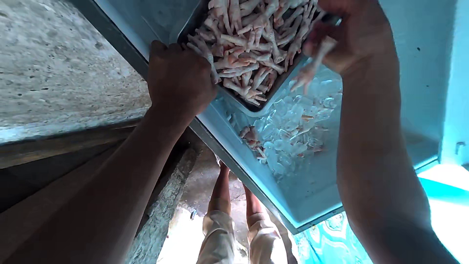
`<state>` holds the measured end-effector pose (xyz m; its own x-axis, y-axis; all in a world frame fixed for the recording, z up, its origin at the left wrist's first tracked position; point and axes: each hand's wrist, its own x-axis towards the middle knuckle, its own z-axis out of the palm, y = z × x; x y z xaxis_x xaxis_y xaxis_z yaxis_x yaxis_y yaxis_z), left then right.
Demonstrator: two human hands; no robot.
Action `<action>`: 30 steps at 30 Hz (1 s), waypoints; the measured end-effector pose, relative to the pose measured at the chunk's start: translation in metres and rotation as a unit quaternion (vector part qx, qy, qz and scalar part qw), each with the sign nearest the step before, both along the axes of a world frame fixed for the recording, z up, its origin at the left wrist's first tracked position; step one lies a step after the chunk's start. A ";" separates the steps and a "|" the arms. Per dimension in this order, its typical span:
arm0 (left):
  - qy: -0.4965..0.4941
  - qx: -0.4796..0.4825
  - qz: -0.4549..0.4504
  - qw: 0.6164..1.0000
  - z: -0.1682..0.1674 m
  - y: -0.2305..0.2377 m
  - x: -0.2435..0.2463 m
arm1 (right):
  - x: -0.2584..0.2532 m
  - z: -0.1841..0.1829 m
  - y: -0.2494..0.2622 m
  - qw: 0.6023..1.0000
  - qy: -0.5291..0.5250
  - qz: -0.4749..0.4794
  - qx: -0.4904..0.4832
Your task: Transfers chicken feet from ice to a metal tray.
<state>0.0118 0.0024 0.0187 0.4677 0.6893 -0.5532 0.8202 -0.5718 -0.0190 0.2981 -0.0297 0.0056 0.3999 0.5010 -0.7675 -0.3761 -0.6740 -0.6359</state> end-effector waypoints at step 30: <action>-0.088 -0.059 0.114 0.988 -0.097 0.027 -0.067 | 0.196 -0.146 -0.277 0.831 -0.322 0.294 -0.346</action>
